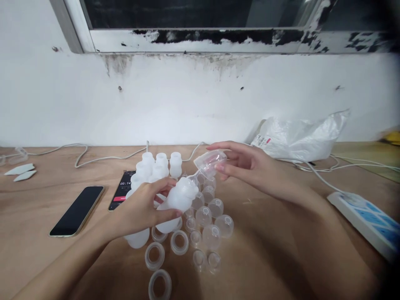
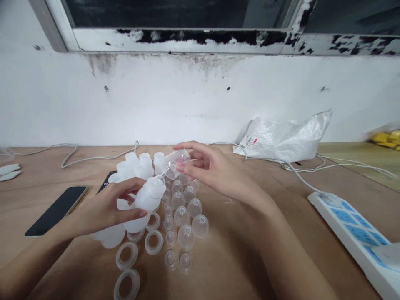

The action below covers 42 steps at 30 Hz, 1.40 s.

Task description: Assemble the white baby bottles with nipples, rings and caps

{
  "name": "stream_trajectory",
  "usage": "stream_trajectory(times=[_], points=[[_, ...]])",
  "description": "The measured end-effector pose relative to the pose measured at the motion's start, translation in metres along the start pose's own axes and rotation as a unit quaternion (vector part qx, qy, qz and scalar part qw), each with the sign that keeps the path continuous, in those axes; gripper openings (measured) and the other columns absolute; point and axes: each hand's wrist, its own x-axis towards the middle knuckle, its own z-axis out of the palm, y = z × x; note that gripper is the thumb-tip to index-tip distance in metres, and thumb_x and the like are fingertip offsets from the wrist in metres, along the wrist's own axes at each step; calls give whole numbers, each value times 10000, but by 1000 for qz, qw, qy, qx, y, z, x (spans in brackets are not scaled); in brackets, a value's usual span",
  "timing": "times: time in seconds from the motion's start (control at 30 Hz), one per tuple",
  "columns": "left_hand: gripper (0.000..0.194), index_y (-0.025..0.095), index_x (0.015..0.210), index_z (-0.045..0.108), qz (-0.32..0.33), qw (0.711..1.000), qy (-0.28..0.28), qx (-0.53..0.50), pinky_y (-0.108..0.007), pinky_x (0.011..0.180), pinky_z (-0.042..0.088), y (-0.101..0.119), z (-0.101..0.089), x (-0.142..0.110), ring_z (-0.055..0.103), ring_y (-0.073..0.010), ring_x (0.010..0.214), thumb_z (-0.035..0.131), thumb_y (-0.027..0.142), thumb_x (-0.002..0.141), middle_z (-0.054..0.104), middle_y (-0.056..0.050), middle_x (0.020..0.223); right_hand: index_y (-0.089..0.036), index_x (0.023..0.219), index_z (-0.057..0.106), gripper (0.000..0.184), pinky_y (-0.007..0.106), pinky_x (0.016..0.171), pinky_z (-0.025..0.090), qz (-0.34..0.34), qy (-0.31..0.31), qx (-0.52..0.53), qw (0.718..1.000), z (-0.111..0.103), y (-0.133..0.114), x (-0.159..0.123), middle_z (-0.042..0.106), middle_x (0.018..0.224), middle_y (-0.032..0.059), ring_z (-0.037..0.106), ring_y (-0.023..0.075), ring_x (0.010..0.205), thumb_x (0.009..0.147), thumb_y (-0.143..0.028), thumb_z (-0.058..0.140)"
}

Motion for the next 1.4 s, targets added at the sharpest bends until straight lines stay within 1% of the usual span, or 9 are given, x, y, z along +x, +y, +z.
stream_trajectory(times=[0.13, 0.23, 0.37, 0.5, 0.7, 0.83, 1.03, 1.23, 1.4], points=[[307, 213, 1029, 517, -4, 1000, -4, -2, -281, 761, 472, -1, -1, 4, 570, -130, 824, 589, 300, 743, 613, 6, 977, -225, 1140, 510, 376, 302, 650, 519, 9, 4, 2, 1000, 5, 3, 2, 625, 870, 28, 607, 148, 719, 781, -330, 546], [335, 217, 1051, 517, -7, 1000, 4, 11, -291, 750, 469, -1, -2, 6, 569, -141, 823, 587, 321, 741, 618, 1, 981, -224, 1136, 513, 370, 315, 665, 523, 18, -7, 9, 1000, 8, 5, 4, 615, 927, 40, 611, 167, 789, 778, -314, 548], [393, 204, 1071, 521, -12, 999, 30, 32, -291, 705, 471, -1, -2, 7, 569, -144, 771, 603, 349, 715, 628, -8, 956, -238, 1118, 512, 352, 334, 723, 523, 16, -42, 46, 998, 13, 10, 7, 609, 983, 34, 610, 177, 863, 778, -317, 549], [365, 205, 1054, 532, 2, 998, 36, 44, -282, 670, 464, -3, -3, 7, 564, -142, 735, 588, 355, 725, 630, -5, 912, -244, 1147, 484, 373, 328, 752, 519, 35, -79, 78, 993, 17, 14, 8, 611, 1034, 35, 601, 173, 915, 784, -307, 542], [359, 213, 1079, 517, 32, 997, 47, 43, -287, 721, 454, -6, -4, 4, 559, -162, 815, 580, 306, 737, 617, -8, 919, -247, 1108, 511, 352, 333, 784, 512, 48, -118, 94, 987, 20, 15, 9, 613, 1056, 28, 599, 168, 930, 768, -318, 565], [325, 211, 1080, 470, 31, 999, 37, 11, -267, 696, 461, -4, -5, 3, 575, -171, 851, 536, 281, 770, 609, -14, 951, -245, 1133, 519, 395, 324, 809, 506, 53, -125, 102, 986, 17, 17, 10, 608, 1098, 27, 590, 169, 967, 750, -309, 589], [257, 193, 1020, 484, 40, 998, 54, 6, -223, 573, 447, -2, -6, 4, 570, -130, 668, 525, 263, 776, 610, -1, 837, -237, 1109, 570, 426, 337, 855, 494, 62, -116, 126, 983, 17, 22, 12, 640, 1072, 9, 604, 170, 964, 692, -283, 646], [264, 183, 1008, 485, 27, 998, 58, 6, -227, 551, 436, -2, -5, 4, 574, -127, 617, 533, 276, 766, 626, -2, 804, -238, 1105, 578, 428, 300, 830, 507, 74, -118, 148, 979, 20, 24, 14, 657, 1043, 0, 621, 155, 933, 685, -255, 654], [244, 178, 991, 488, 26, 998, 53, 8, -225, 544, 432, -1, -5, 3, 568, -124, 613, 528, 270, 768, 622, -1, 795, -249, 1079, 591, 402, 274, 801, 515, 85, -114, 134, 981, 21, 23, 13, 677, 987, -21, 633, 135, 895, 682, -231, 652]])
